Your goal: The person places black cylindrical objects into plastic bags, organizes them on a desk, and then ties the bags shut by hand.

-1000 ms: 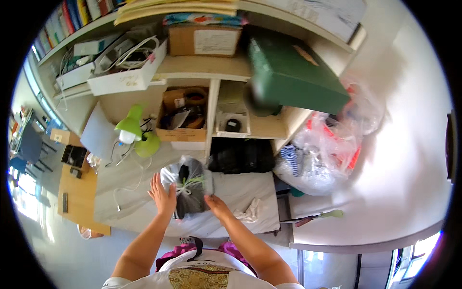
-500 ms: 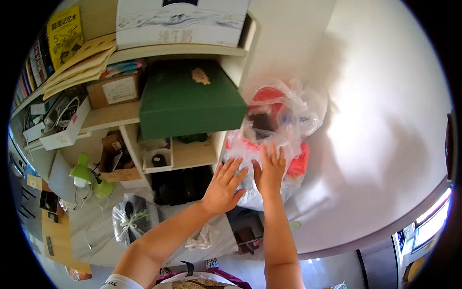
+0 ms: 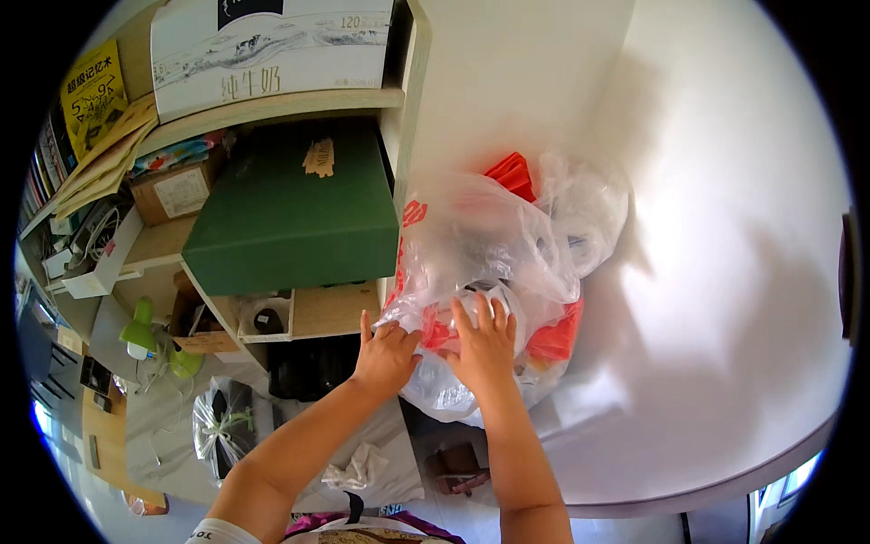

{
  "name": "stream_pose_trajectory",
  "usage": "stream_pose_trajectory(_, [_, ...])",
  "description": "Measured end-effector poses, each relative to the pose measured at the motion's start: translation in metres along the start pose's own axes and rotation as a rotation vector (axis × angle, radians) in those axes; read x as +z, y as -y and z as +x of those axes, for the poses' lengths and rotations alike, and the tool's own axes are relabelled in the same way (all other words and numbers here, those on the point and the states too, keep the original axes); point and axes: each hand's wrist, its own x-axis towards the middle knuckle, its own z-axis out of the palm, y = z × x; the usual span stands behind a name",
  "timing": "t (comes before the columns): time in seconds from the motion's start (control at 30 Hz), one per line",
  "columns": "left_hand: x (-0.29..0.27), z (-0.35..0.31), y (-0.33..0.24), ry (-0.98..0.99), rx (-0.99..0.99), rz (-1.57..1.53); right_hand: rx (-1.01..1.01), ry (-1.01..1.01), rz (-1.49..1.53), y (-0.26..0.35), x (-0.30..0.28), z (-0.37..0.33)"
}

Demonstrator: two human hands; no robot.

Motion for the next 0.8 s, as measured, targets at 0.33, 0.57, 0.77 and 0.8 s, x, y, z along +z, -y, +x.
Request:
stream_pose_trajectory(0.33, [-0.014, 0.012, -0.003, -0.214, 0.048, -0.264, 0.709, -0.351, 1.235, -0.045, -0.039, -0.002])
stream_pose_trajectory(0.57, [-0.081, -0.053, -0.039, -0.078, -0.158, -1.747, 0.953, -0.113, 1.891, 0.029, -0.087, -0.071])
stream_pose_trajectory(0.77, [-0.072, -0.127, 0.016, -0.200, -0.805, -1.757, 1.163, -0.040, 2.050, 0.096, -0.068, -0.117])
stream_pose_trajectory(0.8, [-0.074, -0.140, 0.027, -0.218, -0.831, -1.742, 1.211, -0.044, 1.997, 0.107, -0.063, -0.124])
